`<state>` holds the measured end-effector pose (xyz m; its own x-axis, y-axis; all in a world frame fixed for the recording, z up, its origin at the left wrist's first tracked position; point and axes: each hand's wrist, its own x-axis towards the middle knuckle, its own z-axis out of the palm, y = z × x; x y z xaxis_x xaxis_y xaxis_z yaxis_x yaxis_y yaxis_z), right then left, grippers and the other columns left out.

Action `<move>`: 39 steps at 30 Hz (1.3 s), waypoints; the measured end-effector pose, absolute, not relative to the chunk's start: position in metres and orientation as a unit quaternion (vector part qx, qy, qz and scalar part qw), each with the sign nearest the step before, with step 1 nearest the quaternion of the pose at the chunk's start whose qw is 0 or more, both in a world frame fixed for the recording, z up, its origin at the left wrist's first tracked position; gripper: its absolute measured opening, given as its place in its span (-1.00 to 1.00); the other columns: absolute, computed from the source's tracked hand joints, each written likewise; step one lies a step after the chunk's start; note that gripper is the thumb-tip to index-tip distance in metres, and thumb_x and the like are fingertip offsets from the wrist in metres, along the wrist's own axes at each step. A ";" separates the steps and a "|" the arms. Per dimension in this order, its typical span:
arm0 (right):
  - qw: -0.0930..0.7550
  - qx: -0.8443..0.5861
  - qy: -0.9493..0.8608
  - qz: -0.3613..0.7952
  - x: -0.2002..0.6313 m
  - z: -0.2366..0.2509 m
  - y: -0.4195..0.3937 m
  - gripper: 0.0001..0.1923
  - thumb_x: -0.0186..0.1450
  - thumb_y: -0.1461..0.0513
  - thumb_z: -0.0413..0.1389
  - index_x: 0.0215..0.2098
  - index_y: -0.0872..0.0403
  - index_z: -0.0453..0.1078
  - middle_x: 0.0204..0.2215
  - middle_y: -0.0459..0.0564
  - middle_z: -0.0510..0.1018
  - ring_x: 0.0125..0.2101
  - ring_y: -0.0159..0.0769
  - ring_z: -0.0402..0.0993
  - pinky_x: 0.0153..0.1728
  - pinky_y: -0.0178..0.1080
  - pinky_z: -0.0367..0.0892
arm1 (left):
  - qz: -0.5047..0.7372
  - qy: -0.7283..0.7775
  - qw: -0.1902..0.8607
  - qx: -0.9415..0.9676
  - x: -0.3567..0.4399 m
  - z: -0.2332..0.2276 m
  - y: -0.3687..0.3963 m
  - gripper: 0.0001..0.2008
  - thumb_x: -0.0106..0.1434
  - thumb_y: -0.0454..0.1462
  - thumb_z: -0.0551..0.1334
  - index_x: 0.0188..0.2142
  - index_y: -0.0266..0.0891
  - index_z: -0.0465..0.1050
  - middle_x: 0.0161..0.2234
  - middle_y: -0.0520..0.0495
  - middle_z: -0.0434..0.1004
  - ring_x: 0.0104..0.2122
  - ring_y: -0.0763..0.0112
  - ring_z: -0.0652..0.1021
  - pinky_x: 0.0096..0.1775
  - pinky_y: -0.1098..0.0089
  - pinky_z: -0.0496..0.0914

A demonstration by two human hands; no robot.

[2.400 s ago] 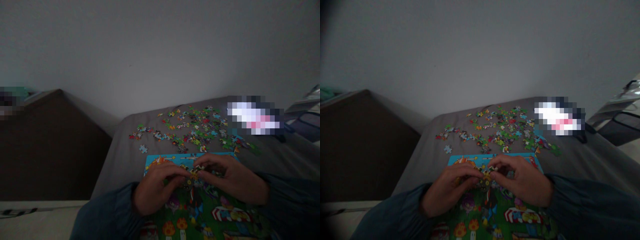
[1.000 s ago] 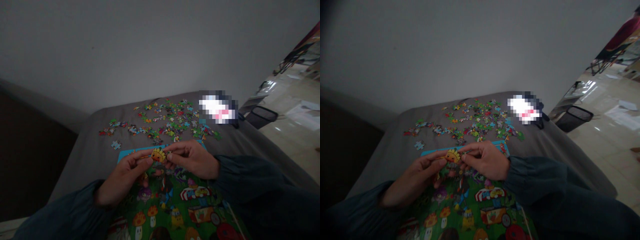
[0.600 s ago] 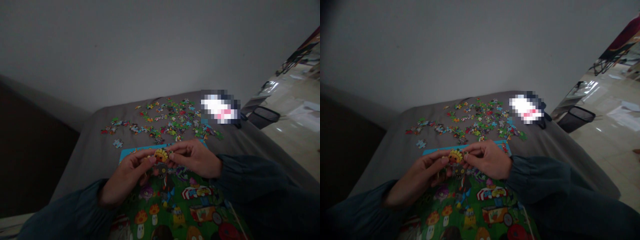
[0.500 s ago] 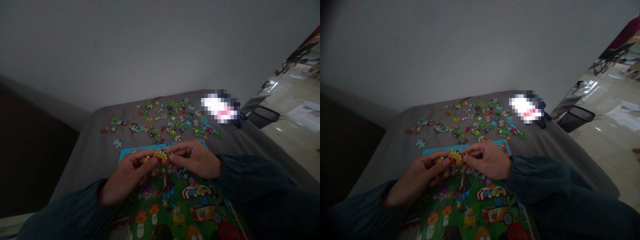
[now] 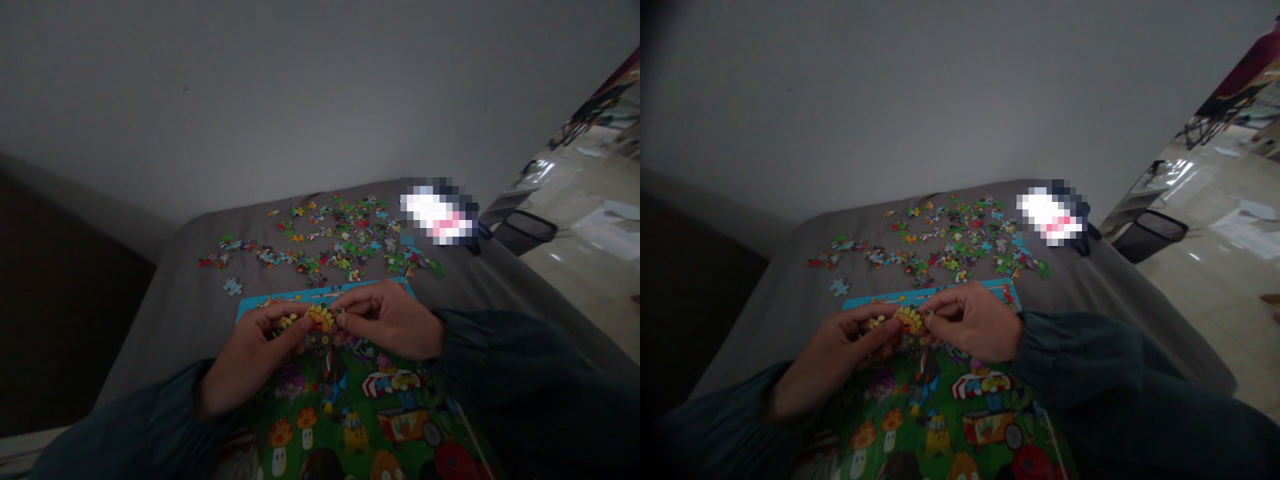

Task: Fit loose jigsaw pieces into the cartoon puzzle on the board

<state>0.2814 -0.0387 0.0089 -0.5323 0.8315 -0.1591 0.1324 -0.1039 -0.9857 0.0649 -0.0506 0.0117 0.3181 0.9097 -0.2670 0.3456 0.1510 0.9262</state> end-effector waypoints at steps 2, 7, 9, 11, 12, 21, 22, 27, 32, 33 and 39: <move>0.280 -0.394 -0.609 0.630 0.281 0.007 -0.039 -0.74 0.27 0.20 0.13 -0.13 0.16 0.51 -0.42 0.03 0.66 -0.40 -0.35 0.61 -0.33 -0.31 0.51 | 0.257 0.522 0.555 0.595 0.065 0.012 -0.051 -0.56 0.22 0.01 0.26 -0.07 -0.24 0.52 -0.58 0.05 0.40 -0.61 0.56 0.26 -0.63 0.55 0.09; 0.322 -0.384 -0.611 0.613 0.281 0.003 -0.036 -0.76 0.28 0.17 0.13 -0.14 0.13 0.42 -0.37 0.02 0.66 -0.36 -0.33 0.60 -0.30 -0.26 0.50 | 0.276 0.533 0.557 0.575 0.064 0.011 -0.048 -0.56 0.21 -0.02 0.29 -0.02 -0.23 0.50 -0.59 0.06 0.42 -0.65 0.58 0.23 -0.64 0.56 0.05; 0.342 -0.383 -0.625 0.588 0.282 0.004 -0.033 -0.79 0.29 0.18 0.13 -0.14 0.11 0.38 -0.39 0.00 0.65 -0.37 -0.33 0.59 -0.32 -0.26 0.48 | 0.276 0.536 0.554 0.574 0.064 0.011 -0.047 -0.57 0.21 -0.02 0.29 -0.03 -0.21 0.50 -0.59 0.06 0.42 -0.65 0.58 0.23 -0.64 0.56 0.05; 0.363 -0.395 -0.658 0.528 0.284 0.006 -0.031 -0.84 0.29 0.20 0.12 -0.19 0.10 0.38 -0.41 -0.03 0.62 -0.41 -0.35 0.55 -0.35 -0.28 0.44 | 0.264 0.536 0.549 0.584 0.064 0.011 -0.047 -0.59 0.20 -0.01 0.29 -0.06 -0.20 0.52 -0.60 0.06 0.41 -0.65 0.56 0.25 -0.64 0.55 0.07; 0.372 -0.399 -0.678 0.493 0.285 0.006 -0.031 -0.86 0.29 0.21 0.12 -0.21 0.10 0.39 -0.42 -0.04 0.61 -0.42 -0.36 0.53 -0.36 -0.29 0.42 | 0.252 0.538 0.544 0.593 0.065 0.011 -0.048 -0.60 0.19 0.00 0.28 -0.09 -0.20 0.54 -0.61 0.05 0.41 -0.65 0.54 0.27 -0.63 0.54 0.09; 0.350 -0.361 -0.759 0.413 0.280 0.001 -0.036 -0.76 0.32 0.24 0.10 -0.06 0.07 0.49 -0.34 -0.04 0.55 -0.38 -0.39 0.45 -0.34 -0.31 0.37 | 0.149 0.481 0.573 0.647 0.071 0.010 -0.056 -0.69 0.24 -0.01 0.22 -0.25 -0.19 0.55 -0.51 0.02 0.46 -0.63 0.50 0.34 -0.61 0.52 0.20; 0.349 -0.351 -0.768 0.406 0.280 0.000 -0.036 -0.76 0.32 0.24 0.11 -0.06 0.06 0.49 -0.37 -0.06 0.52 -0.38 -0.39 0.43 -0.33 -0.31 0.36 | 0.149 0.478 0.575 0.647 0.072 0.010 -0.057 -0.69 0.24 -0.01 0.23 -0.24 -0.19 0.54 -0.51 0.03 0.47 -0.64 0.51 0.34 -0.62 0.52 0.20; 0.319 -0.292 -0.820 0.374 0.280 -0.001 -0.037 -0.73 0.37 0.25 0.06 0.01 0.05 0.47 -0.31 -0.01 0.47 -0.32 -0.37 0.40 -0.24 -0.25 0.35 | 0.148 0.495 0.579 0.630 0.075 0.010 -0.059 -0.62 0.25 0.06 0.18 -0.32 -0.20 0.51 -0.61 0.07 0.36 -0.67 0.51 0.34 -0.63 0.54 0.21; 0.319 -0.353 -0.743 0.471 0.277 -0.002 -0.041 -0.58 0.35 0.15 0.09 0.15 0.07 0.33 -0.28 0.00 0.53 -0.36 -0.36 0.46 -0.29 -0.24 0.41 | 0.213 0.526 0.570 0.594 0.074 0.010 -0.057 -0.62 0.23 0.06 0.21 -0.38 -0.21 0.48 -0.60 0.09 0.33 -0.65 0.54 0.32 -0.62 0.56 0.18; 0.322 -0.363 -0.723 0.492 0.276 -0.002 -0.041 -0.58 0.32 0.13 0.12 0.11 0.08 0.35 -0.31 -0.01 0.54 -0.38 -0.37 0.47 -0.31 -0.25 0.42 | 0.232 0.528 0.564 0.591 0.074 0.010 -0.056 -0.61 0.23 0.06 0.22 -0.43 -0.22 0.46 -0.60 0.08 0.34 -0.64 0.55 0.31 -0.61 0.56 0.17; 0.357 -0.380 -0.641 0.563 0.277 -0.003 -0.033 -0.79 0.23 0.16 0.21 -0.21 0.12 0.48 -0.41 -0.06 0.56 -0.41 -0.39 0.48 -0.33 -0.28 0.43 | 0.258 0.511 0.615 0.542 0.073 0.007 -0.054 -0.61 0.24 0.05 0.20 -0.41 -0.25 0.47 -0.52 0.03 0.42 -0.61 0.54 0.30 -0.58 0.52 0.17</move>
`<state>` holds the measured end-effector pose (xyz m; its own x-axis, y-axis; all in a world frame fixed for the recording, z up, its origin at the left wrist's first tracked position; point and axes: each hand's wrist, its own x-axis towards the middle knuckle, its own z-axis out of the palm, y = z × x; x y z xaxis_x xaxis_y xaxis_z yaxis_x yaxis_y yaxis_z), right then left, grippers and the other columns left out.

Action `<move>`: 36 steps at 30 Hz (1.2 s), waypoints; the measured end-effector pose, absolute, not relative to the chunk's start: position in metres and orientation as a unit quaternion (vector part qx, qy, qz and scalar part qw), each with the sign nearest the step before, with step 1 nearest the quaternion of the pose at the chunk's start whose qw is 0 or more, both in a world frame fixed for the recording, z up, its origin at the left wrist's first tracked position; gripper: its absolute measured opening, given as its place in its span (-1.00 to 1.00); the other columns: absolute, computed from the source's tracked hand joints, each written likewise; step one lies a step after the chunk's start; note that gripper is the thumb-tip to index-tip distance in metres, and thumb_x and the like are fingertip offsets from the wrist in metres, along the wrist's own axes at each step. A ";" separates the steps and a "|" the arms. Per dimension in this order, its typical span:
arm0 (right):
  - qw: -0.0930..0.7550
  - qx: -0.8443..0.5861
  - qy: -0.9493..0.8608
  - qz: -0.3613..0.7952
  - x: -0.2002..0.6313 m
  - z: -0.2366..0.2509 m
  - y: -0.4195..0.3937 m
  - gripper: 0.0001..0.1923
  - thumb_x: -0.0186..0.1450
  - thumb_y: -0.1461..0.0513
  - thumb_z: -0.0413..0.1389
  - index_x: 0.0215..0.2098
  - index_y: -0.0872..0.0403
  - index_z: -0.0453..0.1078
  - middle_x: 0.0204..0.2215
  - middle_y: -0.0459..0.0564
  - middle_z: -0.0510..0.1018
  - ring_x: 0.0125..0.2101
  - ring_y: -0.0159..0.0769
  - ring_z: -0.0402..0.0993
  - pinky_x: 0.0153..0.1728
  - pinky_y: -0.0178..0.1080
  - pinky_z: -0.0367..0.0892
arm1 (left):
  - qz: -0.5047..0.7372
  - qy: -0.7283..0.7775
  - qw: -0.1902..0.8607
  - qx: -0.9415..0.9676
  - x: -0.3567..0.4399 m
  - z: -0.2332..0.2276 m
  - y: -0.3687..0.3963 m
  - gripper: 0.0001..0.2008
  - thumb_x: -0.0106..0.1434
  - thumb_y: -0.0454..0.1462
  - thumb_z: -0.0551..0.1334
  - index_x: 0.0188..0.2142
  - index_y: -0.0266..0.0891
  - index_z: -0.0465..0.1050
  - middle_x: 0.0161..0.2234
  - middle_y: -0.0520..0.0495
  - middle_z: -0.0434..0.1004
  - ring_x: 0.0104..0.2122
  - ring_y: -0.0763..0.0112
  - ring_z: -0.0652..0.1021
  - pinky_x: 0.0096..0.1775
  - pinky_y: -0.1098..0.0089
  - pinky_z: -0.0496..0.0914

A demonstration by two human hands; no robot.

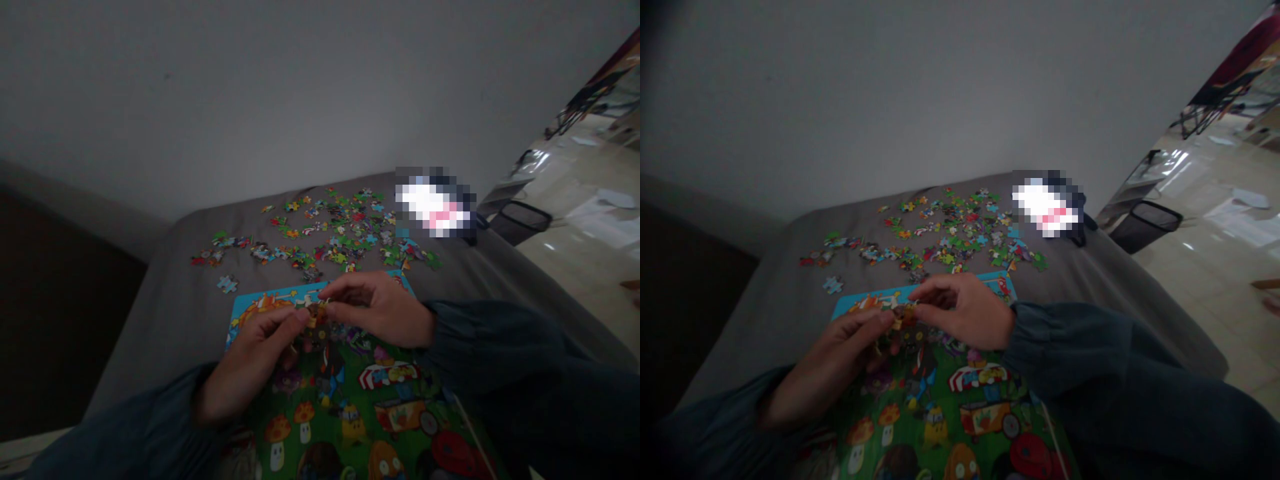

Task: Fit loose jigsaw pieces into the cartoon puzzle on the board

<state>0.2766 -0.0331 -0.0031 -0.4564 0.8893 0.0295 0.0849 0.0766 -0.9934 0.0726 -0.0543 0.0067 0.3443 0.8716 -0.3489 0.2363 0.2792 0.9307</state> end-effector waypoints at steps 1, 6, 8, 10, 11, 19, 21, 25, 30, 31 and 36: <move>0.361 -0.378 -0.629 0.575 0.277 -0.003 -0.032 -0.80 0.22 0.17 0.21 -0.22 0.12 0.48 -0.41 -0.06 0.57 -0.42 -0.40 0.48 -0.34 -0.29 0.42 | 0.259 0.507 0.620 0.539 0.073 0.006 -0.054 -0.61 0.25 0.04 0.20 -0.41 -0.25 0.47 -0.51 0.02 0.42 -0.60 0.53 0.31 -0.57 0.51 0.19; 0.375 -0.371 -0.595 0.606 0.279 -0.001 -0.030 -0.81 0.24 0.19 0.18 -0.21 0.12 0.48 -0.41 -0.07 0.58 -0.44 -0.43 0.49 -0.39 -0.33 0.40 | 0.262 0.519 0.608 0.541 0.072 0.006 -0.054 -0.62 0.21 0.04 0.25 -0.40 -0.25 0.46 -0.55 0.04 0.39 -0.59 0.53 0.30 -0.57 0.53 0.18; 0.380 -0.365 -0.594 0.608 0.279 -0.001 -0.031 -0.81 0.25 0.20 0.16 -0.20 0.12 0.47 -0.40 -0.06 0.59 -0.42 -0.43 0.50 -0.36 -0.33 0.42 | 0.257 0.526 0.606 0.539 0.072 0.005 -0.054 -0.63 0.18 0.04 0.27 -0.28 -0.23 0.49 -0.57 0.07 0.38 -0.61 0.54 0.27 -0.59 0.54 0.13; 0.383 -0.367 -0.597 0.602 0.279 0.000 -0.031 -0.81 0.26 0.20 0.15 -0.20 0.12 0.46 -0.39 -0.06 0.59 -0.41 -0.42 0.51 -0.35 -0.32 0.43 | 0.252 0.527 0.611 0.534 0.071 0.005 -0.054 -0.59 0.18 0.05 0.27 -0.19 -0.22 0.49 -0.56 0.06 0.39 -0.62 0.54 0.27 -0.59 0.54 0.13; 0.385 -0.372 -0.600 0.595 0.279 0.000 -0.031 -0.81 0.26 0.20 0.15 -0.19 0.13 0.46 -0.38 -0.05 0.58 -0.40 -0.42 0.50 -0.34 -0.31 0.43 | 0.251 0.524 0.616 0.532 0.071 0.005 -0.054 -0.58 0.18 0.06 0.26 -0.17 -0.22 0.50 -0.55 0.05 0.41 -0.61 0.53 0.29 -0.59 0.54 0.14; 0.402 -0.373 -0.647 0.530 0.279 0.001 -0.032 -0.80 0.32 0.24 0.03 -0.14 0.09 0.43 -0.41 -0.09 0.51 -0.49 -0.46 0.43 -0.44 -0.34 0.39 | 0.258 0.512 0.622 0.533 0.071 0.005 -0.054 -0.60 0.24 0.06 0.21 -0.25 -0.23 0.53 -0.50 0.02 0.40 -0.57 0.52 0.31 -0.58 0.54 0.16; 0.403 -0.384 -0.680 0.477 0.279 0.001 -0.032 -0.82 0.33 0.27 0.00 -0.20 0.09 0.44 -0.38 -0.08 0.52 -0.45 -0.45 0.44 -0.41 -0.34 0.38 | 0.267 0.513 0.617 0.534 0.073 0.005 -0.054 -0.60 0.25 0.06 0.20 -0.33 -0.24 0.51 -0.50 0.01 0.41 -0.56 0.51 0.32 -0.57 0.53 0.20; 0.418 -0.389 -0.727 0.382 0.280 0.004 -0.033 -0.82 0.34 0.30 -0.01 -0.21 0.11 0.44 -0.31 -0.03 0.53 -0.37 -0.43 0.45 -0.34 -0.33 0.37 | 0.278 0.523 0.618 0.517 0.075 0.006 -0.054 -0.59 0.24 0.06 0.22 -0.45 -0.25 0.44 -0.51 0.03 0.37 -0.58 0.53 0.31 -0.57 0.52 0.21; 0.385 -0.358 -0.757 0.387 0.280 0.007 -0.036 -0.86 0.30 0.22 0.12 -0.25 0.13 0.46 -0.36 -0.02 0.52 -0.37 -0.40 0.46 -0.32 -0.32 0.39 | 0.282 0.507 0.632 0.513 0.075 0.005 -0.056 -0.58 0.24 0.06 0.23 -0.50 -0.24 0.37 -0.56 0.08 0.26 -0.58 0.54 0.26 -0.56 0.52 0.18; 0.380 -0.354 -0.759 0.391 0.279 0.007 -0.037 -0.86 0.29 0.21 0.13 -0.27 0.14 0.47 -0.38 -0.03 0.51 -0.39 -0.41 0.45 -0.33 -0.32 0.39 | 0.280 0.502 0.632 0.519 0.075 0.005 -0.056 -0.57 0.24 0.05 0.23 -0.51 -0.24 0.35 -0.58 0.09 0.23 -0.59 0.55 0.24 -0.57 0.52 0.16; 0.379 -0.361 -0.727 0.443 0.280 0.004 -0.035 -0.88 0.28 0.25 0.12 -0.30 0.14 0.48 -0.45 -0.07 0.51 -0.44 -0.43 0.42 -0.37 -0.34 0.35 | 0.266 0.491 0.639 0.529 0.074 0.003 -0.058 -0.56 0.22 0.07 0.24 -0.53 -0.24 0.32 -0.61 0.12 0.20 -0.62 0.57 0.20 -0.59 0.52 0.09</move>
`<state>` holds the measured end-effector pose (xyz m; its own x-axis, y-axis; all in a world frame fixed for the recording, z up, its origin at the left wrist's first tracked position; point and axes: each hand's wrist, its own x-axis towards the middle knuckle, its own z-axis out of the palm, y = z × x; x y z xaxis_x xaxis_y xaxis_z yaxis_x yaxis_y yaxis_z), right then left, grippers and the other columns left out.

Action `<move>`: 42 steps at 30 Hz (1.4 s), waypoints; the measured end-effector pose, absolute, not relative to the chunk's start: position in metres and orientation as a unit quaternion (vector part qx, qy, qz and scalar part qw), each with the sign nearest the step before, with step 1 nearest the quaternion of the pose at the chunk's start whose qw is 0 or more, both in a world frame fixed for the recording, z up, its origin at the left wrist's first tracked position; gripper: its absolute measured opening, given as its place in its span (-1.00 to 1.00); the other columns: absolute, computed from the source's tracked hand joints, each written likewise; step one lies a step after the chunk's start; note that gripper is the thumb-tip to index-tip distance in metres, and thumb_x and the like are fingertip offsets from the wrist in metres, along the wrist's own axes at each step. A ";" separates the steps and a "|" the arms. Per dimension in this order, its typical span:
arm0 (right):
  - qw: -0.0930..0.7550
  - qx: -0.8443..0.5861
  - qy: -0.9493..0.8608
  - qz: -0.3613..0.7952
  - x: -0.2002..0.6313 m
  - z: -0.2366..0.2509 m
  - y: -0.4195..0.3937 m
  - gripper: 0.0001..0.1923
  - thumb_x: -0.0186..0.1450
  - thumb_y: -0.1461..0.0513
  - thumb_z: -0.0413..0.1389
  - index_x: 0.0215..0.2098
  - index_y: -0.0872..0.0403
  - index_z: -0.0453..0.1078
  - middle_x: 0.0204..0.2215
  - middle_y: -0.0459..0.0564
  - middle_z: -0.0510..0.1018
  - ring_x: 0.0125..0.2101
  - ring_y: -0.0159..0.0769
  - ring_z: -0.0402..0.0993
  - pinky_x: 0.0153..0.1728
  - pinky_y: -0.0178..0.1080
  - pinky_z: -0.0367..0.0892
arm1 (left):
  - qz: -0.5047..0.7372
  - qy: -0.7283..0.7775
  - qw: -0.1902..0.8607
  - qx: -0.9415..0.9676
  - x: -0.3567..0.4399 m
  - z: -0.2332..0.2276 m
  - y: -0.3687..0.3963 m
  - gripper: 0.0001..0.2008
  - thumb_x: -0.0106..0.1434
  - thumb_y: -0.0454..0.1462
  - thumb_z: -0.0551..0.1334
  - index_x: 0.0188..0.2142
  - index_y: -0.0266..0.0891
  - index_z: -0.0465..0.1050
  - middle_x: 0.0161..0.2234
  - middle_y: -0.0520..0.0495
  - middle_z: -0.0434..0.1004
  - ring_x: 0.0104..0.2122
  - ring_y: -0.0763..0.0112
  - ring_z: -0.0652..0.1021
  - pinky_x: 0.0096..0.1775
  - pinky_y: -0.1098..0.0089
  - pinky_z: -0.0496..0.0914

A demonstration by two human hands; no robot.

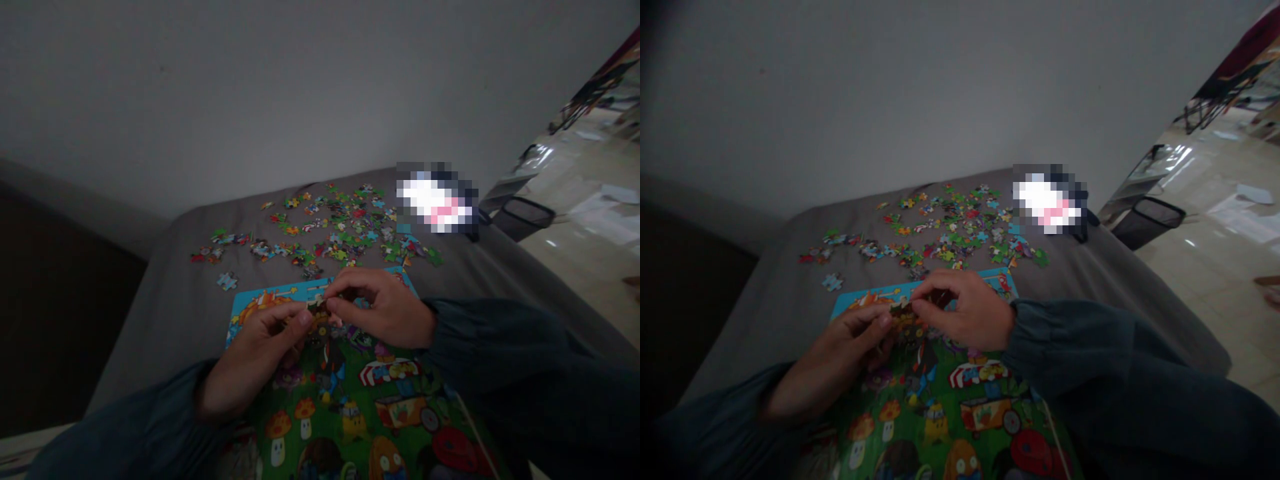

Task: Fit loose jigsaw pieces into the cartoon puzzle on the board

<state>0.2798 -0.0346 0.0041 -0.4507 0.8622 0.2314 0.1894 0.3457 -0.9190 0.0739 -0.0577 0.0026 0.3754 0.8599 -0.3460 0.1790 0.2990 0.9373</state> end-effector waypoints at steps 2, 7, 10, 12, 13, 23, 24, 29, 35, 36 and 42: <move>0.376 -0.376 -0.704 0.471 0.280 0.004 -0.033 -0.88 0.27 0.24 0.12 -0.32 0.14 0.47 -0.48 -0.08 0.50 -0.47 -0.43 0.41 -0.40 -0.33 0.34 | 0.282 0.488 0.654 0.505 0.074 0.003 -0.058 -0.60 0.23 0.06 0.24 -0.47 -0.24 0.40 -0.60 0.11 0.22 -0.62 0.57 0.20 -0.59 0.52 0.10; 0.370 -0.401 -0.666 0.509 0.281 0.004 -0.030 -0.83 0.27 0.19 0.10 -0.38 0.15 0.42 -0.56 -0.12 0.43 -0.55 -0.46 0.32 -0.51 -0.36 0.25 | 0.355 0.460 0.733 0.354 0.072 0.011 -0.055 -0.69 0.18 -0.15 0.30 -0.10 -0.20 0.55 -0.31 -0.04 0.47 -0.39 0.43 0.41 -0.50 0.50 0.26; 0.351 -0.401 -0.665 0.524 0.281 0.005 -0.030 -0.82 0.27 0.18 0.09 -0.41 0.14 0.40 -0.58 -0.14 0.40 -0.56 -0.47 0.29 -0.52 -0.36 0.23 | 0.349 0.470 0.731 0.351 0.070 0.014 -0.053 -0.59 0.15 -0.23 0.34 0.02 -0.16 0.51 -0.30 -0.04 0.50 -0.41 0.49 0.39 -0.47 0.54 0.27; 0.339 -0.399 -0.665 0.533 0.281 0.004 -0.030 -0.82 0.26 0.18 0.10 -0.42 0.14 0.39 -0.58 -0.15 0.38 -0.56 -0.48 0.29 -0.52 -0.36 0.23 | 0.345 0.484 0.718 0.361 0.070 0.014 -0.053 -0.59 0.17 -0.19 0.36 0.03 -0.13 0.51 -0.38 0.01 0.47 -0.50 0.57 0.32 -0.48 0.57 0.25; 0.335 -0.399 -0.665 0.535 0.281 0.004 -0.031 -0.82 0.26 0.18 0.10 -0.42 0.14 0.39 -0.58 -0.15 0.38 -0.56 -0.48 0.28 -0.52 -0.36 0.23 | 0.343 0.490 0.713 0.366 0.070 0.013 -0.053 -0.60 0.18 -0.17 0.37 0.02 -0.12 0.52 -0.43 0.04 0.44 -0.53 0.59 0.28 -0.50 0.59 0.23; 0.312 -0.397 -0.689 0.520 0.278 0.003 -0.033 -0.83 0.27 0.18 0.11 -0.36 0.14 0.45 -0.50 -0.10 0.49 -0.49 -0.45 0.38 -0.41 -0.34 0.31 | 0.431 0.532 0.642 0.345 0.073 0.007 -0.050 -0.62 -0.06 -0.12 0.51 -0.24 -0.19 0.60 -0.50 0.10 0.45 -0.58 0.64 0.26 -0.57 0.62 0.19; 0.314 -0.397 -0.692 0.515 0.278 0.004 -0.033 -0.83 0.28 0.19 0.11 -0.36 0.14 0.45 -0.50 -0.10 0.49 -0.49 -0.45 0.39 -0.40 -0.34 0.33 | 0.431 0.533 0.642 0.343 0.075 0.007 -0.050 -0.61 -0.06 -0.12 0.51 -0.24 -0.20 0.59 -0.50 0.09 0.46 -0.60 0.65 0.26 -0.58 0.61 0.18; 0.331 -0.399 -0.725 0.453 0.276 0.003 -0.035 -0.85 0.26 0.23 0.11 -0.39 0.15 0.48 -0.51 -0.09 0.49 -0.49 -0.44 0.40 -0.42 -0.35 0.31 | 0.411 0.520 0.644 0.382 0.081 0.005 -0.054 -0.66 0.03 -0.10 0.46 -0.25 -0.21 0.57 -0.56 0.09 0.44 -0.61 0.62 0.27 -0.62 0.60 0.16; 0.367 -0.413 -0.719 0.421 0.277 0.003 -0.034 -0.86 0.27 0.24 0.11 -0.37 0.15 0.47 -0.51 -0.10 0.51 -0.50 -0.47 0.39 -0.46 -0.39 0.29 | 0.370 0.528 0.601 0.472 0.078 0.005 -0.057 -0.57 0.16 -0.07 0.36 -0.01 -0.16 0.51 -0.53 0.07 0.49 -0.60 0.59 0.34 -0.58 0.60 0.22; 0.370 -0.411 -0.718 0.423 0.277 0.003 -0.034 -0.86 0.27 0.24 0.10 -0.37 0.15 0.47 -0.50 -0.10 0.51 -0.50 -0.47 0.39 -0.46 -0.39 0.29 | 0.368 0.524 0.599 0.480 0.077 0.005 -0.057 -0.53 0.14 -0.09 0.38 0.03 -0.14 0.48 -0.50 0.06 0.52 -0.56 0.56 0.40 -0.54 0.58 0.27; 0.347 -0.394 -0.733 0.432 0.276 0.006 -0.036 -0.84 0.28 0.25 0.08 -0.43 0.15 0.42 -0.53 -0.11 0.45 -0.50 -0.47 0.36 -0.43 -0.37 0.28 | 0.358 0.527 0.570 0.519 0.080 0.006 -0.058 -0.52 0.10 -0.15 0.41 0.02 -0.16 0.49 -0.37 -0.03 0.63 -0.42 0.44 0.52 -0.42 0.53 0.38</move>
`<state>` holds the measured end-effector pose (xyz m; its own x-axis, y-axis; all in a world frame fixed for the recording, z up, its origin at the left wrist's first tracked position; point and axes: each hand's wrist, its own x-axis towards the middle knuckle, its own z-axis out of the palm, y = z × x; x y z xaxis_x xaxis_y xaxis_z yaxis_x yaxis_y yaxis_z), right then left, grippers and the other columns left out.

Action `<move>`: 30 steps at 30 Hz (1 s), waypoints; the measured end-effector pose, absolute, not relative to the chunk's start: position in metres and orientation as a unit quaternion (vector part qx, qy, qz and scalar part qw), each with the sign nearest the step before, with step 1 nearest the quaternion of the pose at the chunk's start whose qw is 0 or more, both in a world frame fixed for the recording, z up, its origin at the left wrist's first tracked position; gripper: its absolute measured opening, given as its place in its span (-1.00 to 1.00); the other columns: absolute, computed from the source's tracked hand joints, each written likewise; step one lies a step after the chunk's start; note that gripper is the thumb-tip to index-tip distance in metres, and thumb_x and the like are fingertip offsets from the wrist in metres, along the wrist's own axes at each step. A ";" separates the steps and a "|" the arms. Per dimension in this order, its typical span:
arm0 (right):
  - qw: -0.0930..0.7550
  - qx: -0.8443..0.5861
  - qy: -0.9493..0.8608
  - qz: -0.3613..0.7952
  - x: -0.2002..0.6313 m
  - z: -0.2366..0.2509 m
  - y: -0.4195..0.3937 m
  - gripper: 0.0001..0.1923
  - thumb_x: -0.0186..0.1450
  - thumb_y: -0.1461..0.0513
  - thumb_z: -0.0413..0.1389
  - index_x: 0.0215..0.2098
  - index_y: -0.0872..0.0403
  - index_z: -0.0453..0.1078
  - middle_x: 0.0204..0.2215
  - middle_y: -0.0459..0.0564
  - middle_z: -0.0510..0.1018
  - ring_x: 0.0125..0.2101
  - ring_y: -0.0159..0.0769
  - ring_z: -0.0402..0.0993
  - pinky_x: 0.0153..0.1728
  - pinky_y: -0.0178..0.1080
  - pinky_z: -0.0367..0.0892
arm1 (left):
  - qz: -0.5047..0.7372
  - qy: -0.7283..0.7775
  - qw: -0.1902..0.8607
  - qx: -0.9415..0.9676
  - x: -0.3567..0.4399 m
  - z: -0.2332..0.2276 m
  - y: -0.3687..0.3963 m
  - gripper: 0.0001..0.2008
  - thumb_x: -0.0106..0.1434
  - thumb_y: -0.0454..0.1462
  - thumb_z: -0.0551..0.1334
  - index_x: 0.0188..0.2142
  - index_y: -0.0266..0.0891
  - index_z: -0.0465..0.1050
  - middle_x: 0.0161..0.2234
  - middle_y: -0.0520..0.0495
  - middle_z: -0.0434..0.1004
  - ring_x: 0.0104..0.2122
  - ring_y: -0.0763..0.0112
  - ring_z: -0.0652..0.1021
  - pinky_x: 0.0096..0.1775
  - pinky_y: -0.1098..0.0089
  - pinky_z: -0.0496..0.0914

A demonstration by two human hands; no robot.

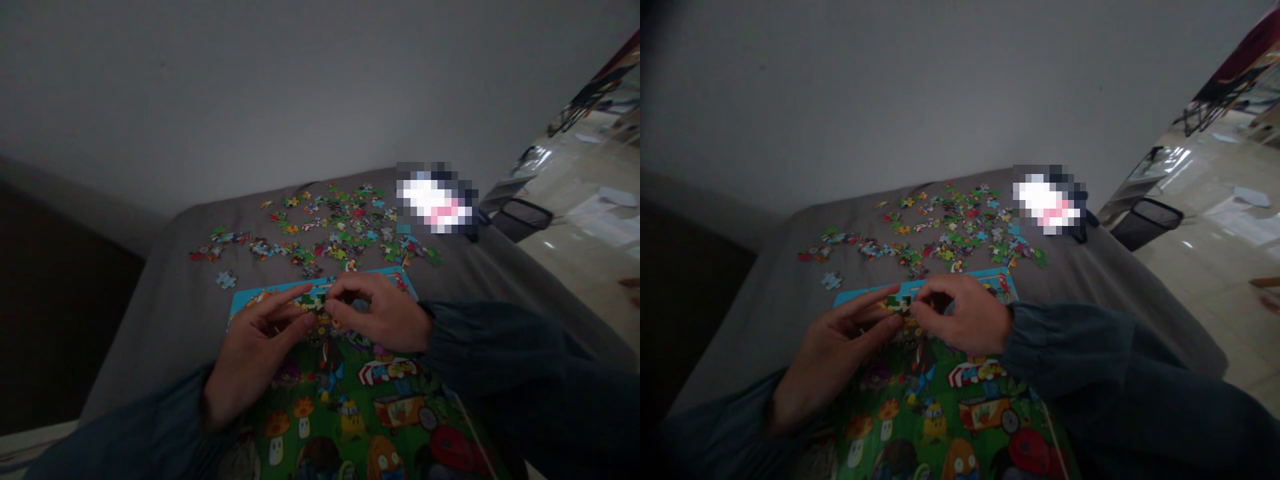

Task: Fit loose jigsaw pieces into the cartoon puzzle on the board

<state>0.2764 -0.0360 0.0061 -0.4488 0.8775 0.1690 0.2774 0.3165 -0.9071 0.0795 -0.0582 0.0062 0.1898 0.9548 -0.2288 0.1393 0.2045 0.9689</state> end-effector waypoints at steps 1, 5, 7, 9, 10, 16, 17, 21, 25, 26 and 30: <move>0.341 -0.391 -0.735 0.436 0.276 0.007 -0.036 -0.82 0.29 0.23 0.07 -0.44 0.15 0.41 -0.54 -0.12 0.43 -0.51 -0.47 0.34 -0.44 -0.37 0.27 | 0.352 0.525 0.573 0.522 0.080 0.006 -0.059 -0.52 0.11 -0.14 0.40 0.03 -0.17 0.48 -0.38 -0.03 0.63 -0.43 0.44 0.51 -0.43 0.53 0.37; 0.340 -0.388 -0.738 0.434 0.279 0.007 -0.033 -0.76 0.32 0.19 0.06 -0.44 0.14 0.41 -0.54 -0.12 0.43 -0.51 -0.47 0.31 -0.45 -0.37 0.24 | 0.340 0.518 0.592 0.516 0.079 0.008 -0.060 -0.39 0.13 -0.14 0.40 0.16 -0.17 0.36 -0.44 0.01 0.60 -0.47 0.48 0.47 -0.46 0.55 0.35; 0.353 -0.394 -0.732 0.430 0.281 0.006 -0.031 -0.76 0.33 0.18 0.05 -0.43 0.14 0.41 -0.55 -0.13 0.42 -0.52 -0.47 0.29 -0.45 -0.37 0.22 | 0.342 0.517 0.599 0.507 0.078 0.010 -0.060 -0.33 0.13 -0.15 0.40 0.21 -0.15 0.29 -0.48 0.05 0.56 -0.52 0.53 0.42 -0.49 0.57 0.31; 0.362 -0.403 -0.717 0.438 0.283 0.005 -0.028 -0.74 0.34 0.17 0.04 -0.43 0.14 0.41 -0.56 -0.14 0.40 -0.53 -0.48 0.26 -0.47 -0.37 0.21 | 0.351 0.522 0.594 0.502 0.076 0.012 -0.059 -0.34 0.13 -0.15 0.40 0.21 -0.14 0.29 -0.52 0.08 0.52 -0.57 0.58 0.35 -0.54 0.61 0.25; 0.365 -0.407 -0.708 0.447 0.284 0.005 -0.026 -0.74 0.34 0.15 0.04 -0.43 0.14 0.40 -0.56 -0.15 0.40 -0.53 -0.48 0.26 -0.47 -0.37 0.20 | 0.357 0.526 0.587 0.501 0.074 0.013 -0.058 -0.36 0.13 -0.15 0.40 0.19 -0.13 0.31 -0.52 0.09 0.51 -0.60 0.61 0.32 -0.57 0.63 0.20; 0.331 -0.417 -0.691 0.489 0.285 0.003 -0.024 -0.73 0.32 0.12 0.06 -0.41 0.12 0.43 -0.57 -0.14 0.39 -0.52 -0.45 0.25 -0.49 -0.35 0.17 | 0.417 0.535 0.565 0.470 0.067 0.013 -0.050 -0.46 0.11 -0.13 0.41 0.08 -0.11 0.40 -0.50 0.11 0.48 -0.68 0.67 0.22 -0.68 0.65 0.11; 0.327 -0.415 -0.690 0.495 0.284 0.003 -0.024 -0.74 0.32 0.12 0.06 -0.41 0.12 0.43 -0.56 -0.14 0.40 -0.52 -0.45 0.26 -0.49 -0.36 0.18 | 0.421 0.536 0.565 0.465 0.066 0.013 -0.049 -0.47 0.11 -0.13 0.41 0.07 -0.12 0.41 -0.50 0.10 0.48 -0.68 0.66 0.21 -0.69 0.64 0.11; 0.314 -0.407 -0.678 0.526 0.282 0.001 -0.027 -0.77 0.29 0.14 0.09 -0.40 0.13 0.44 -0.54 -0.12 0.43 -0.52 -0.46 0.28 -0.49 -0.36 0.20 | 0.405 0.539 0.572 0.467 0.066 0.013 -0.048 -0.49 0.10 -0.11 0.41 0.03 -0.13 0.42 -0.45 0.06 0.52 -0.69 0.67 0.23 -0.70 0.65 0.11; 0.305 -0.412 -0.679 0.526 0.281 0.002 -0.030 -0.80 0.26 0.16 0.11 -0.43 0.14 0.41 -0.57 -0.14 0.40 -0.55 -0.48 0.25 -0.52 -0.37 0.19 | 0.394 0.537 0.572 0.478 0.067 0.014 -0.049 -0.53 0.10 -0.11 0.41 -0.01 -0.12 0.45 -0.46 0.07 0.51 -0.69 0.68 0.22 -0.70 0.65 0.10; 0.308 -0.416 -0.680 0.520 0.280 0.002 -0.030 -0.80 0.25 0.17 0.10 -0.44 0.14 0.40 -0.58 -0.14 0.39 -0.56 -0.48 0.24 -0.52 -0.37 0.19 | 0.392 0.535 0.572 0.482 0.068 0.014 -0.049 -0.55 0.10 -0.11 0.41 -0.02 -0.12 0.46 -0.46 0.07 0.50 -0.69 0.67 0.22 -0.70 0.65 0.10; 0.328 -0.418 -0.685 0.499 0.281 0.003 -0.031 -0.80 0.26 0.17 0.09 -0.45 0.13 0.38 -0.59 -0.15 0.37 -0.57 -0.49 0.24 -0.53 -0.38 0.18 | 0.378 0.527 0.577 0.497 0.068 0.014 -0.050 -0.58 0.08 -0.13 0.42 -0.05 -0.11 0.50 -0.47 0.04 0.50 -0.69 0.65 0.23 -0.70 0.63 0.07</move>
<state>0.2808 -0.0305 0.0025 -0.4349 0.8999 0.0318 0.2454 0.1525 -0.9574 0.0684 -0.0501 0.0138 0.1598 0.9593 -0.2328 0.0879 0.2211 0.9713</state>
